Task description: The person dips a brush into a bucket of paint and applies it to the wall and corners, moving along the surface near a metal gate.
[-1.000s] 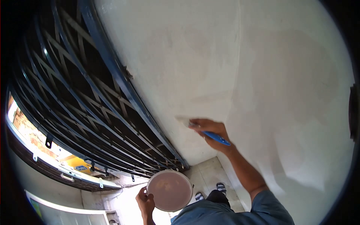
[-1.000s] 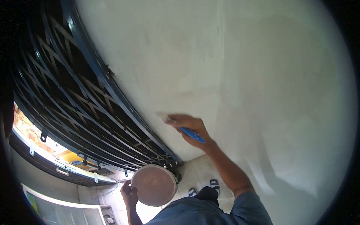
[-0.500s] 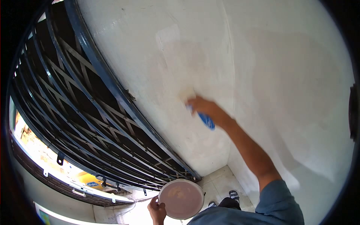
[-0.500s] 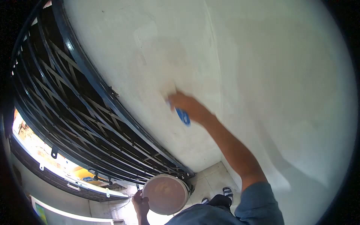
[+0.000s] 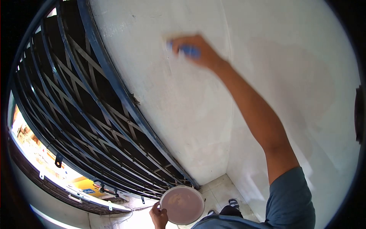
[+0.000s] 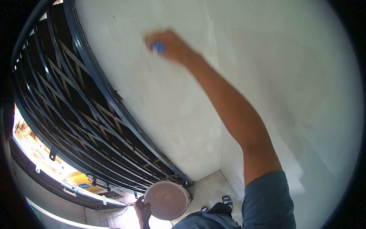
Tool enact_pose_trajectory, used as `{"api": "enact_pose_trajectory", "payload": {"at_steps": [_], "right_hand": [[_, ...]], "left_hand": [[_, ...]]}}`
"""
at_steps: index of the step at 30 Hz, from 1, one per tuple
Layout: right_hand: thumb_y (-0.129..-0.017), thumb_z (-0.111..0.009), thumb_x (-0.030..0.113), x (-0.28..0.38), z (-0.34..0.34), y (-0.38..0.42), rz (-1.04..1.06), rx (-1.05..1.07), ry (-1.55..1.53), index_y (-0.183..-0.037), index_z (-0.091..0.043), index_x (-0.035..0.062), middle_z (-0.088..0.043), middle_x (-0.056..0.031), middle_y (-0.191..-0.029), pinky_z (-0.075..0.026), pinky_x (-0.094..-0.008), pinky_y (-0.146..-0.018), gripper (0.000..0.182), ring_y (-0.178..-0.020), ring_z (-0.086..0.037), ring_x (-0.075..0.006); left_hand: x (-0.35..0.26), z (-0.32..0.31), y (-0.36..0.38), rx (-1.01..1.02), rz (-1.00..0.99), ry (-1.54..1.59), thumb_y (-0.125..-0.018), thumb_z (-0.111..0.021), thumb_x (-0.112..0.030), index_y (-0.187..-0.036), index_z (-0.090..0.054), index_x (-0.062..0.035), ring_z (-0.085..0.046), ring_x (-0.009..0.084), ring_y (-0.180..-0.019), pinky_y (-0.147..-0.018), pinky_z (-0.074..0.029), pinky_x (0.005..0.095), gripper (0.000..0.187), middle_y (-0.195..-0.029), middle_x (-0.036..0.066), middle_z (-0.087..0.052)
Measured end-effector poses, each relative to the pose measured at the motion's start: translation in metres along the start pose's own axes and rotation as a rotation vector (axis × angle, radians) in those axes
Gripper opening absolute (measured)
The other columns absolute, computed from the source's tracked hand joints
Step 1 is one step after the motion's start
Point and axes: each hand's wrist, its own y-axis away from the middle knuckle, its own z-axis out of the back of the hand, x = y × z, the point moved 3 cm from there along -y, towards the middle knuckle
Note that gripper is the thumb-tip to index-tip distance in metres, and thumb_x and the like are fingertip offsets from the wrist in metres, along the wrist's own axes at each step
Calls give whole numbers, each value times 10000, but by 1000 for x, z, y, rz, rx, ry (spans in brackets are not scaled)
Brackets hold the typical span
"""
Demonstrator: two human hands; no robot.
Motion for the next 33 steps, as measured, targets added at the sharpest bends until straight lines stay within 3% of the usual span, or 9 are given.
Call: {"api": "enact_pose_trajectory", "payload": {"at_steps": [4, 6, 8, 13, 17, 18, 25, 28, 33], "right_hand": [[-899, -521, 317, 52, -75, 103, -251, 367, -248, -705, -518, 51, -585, -141, -791, -452, -373, -724, 329, -764, -581, -278], [-662, -576, -92, 63, -61, 86, -305, 467, -282, -757, -569, 68, -670, -128, -1071, -448, -373, -914, 186, -1063, -608, -283], [-603, -536, -117, 34, -22, 42, -104, 283, -261, -779, -585, 62, -663, -154, -1087, -440, -382, -931, 257, -1084, -602, -279], [-654, -546, -55, -2, 27, 31, -40, 63, 39, -752, -561, 38, -652, -121, -926, -442, -370, -912, 136, -971, -611, -245], [-694, -499, -91, 49, -63, 148, -393, 341, -396, -766, -585, 48, -663, -126, -888, -446, -380, -921, 178, -1028, -624, -277], [-560, -474, -166, 58, -78, 156, -589, 495, -369, -810, -634, 54, -661, -141, -1115, -438, -373, -957, 370, -1116, -589, -275], [-737, -541, -128, 62, -50, -28, -30, 108, -30, -854, -644, 47, -638, -148, -1148, -464, -340, -921, 235, -1124, -577, -271], [-818, -555, -28, 23, -93, 51, -39, 318, 192, -908, -622, 47, -584, -155, -1190, -470, -345, -895, 135, -1056, -586, -295], [-782, -591, 5, 53, -127, 202, -530, 687, -333, -821, -607, 59, -643, -135, -1017, -424, -374, -942, 68, -1071, -586, -282]], "left_hand": [[23, -1, 6, -11, -18, 107, -565, -507, -65, -981, -638, 86, -568, 177, -472, -489, -430, 306, 462, -572, 136, -615], [35, 2, 11, -63, -78, 146, -566, -502, -66, -972, -636, 89, -568, 162, -481, -489, -425, 294, 455, -577, 127, -620], [36, 6, 16, -66, -38, 167, -568, -500, -54, -968, -633, 94, -572, 157, -490, -495, -428, 287, 446, -581, 131, -622], [38, 10, 29, -84, 14, 169, -583, -488, -14, -961, -621, 110, -574, 141, -500, -490, -428, 271, 419, -582, 135, -621], [60, 7, 33, -101, 69, 281, -589, -477, -6, -955, -617, 120, -569, 129, -498, -483, -429, 259, 412, -598, 140, -626], [57, 9, 35, -100, 36, 297, -591, -477, -4, -954, -618, 119, -569, 131, -500, -495, -435, 249, 408, -607, 144, -630], [53, 0, 33, -85, 87, 297, -615, -482, 14, -981, -618, 111, -586, 128, -529, -515, -444, 246, 402, -636, 137, -648], [47, -1, 35, -69, 94, 273, -629, -488, 18, -1024, -613, 102, -596, 123, -558, -529, -444, 246, 422, -646, 137, -651], [34, 11, 39, -57, 119, 173, -601, -488, 3, -987, -626, 94, -597, 140, -548, -537, -456, 268, 420, -628, 155, -645]]}}
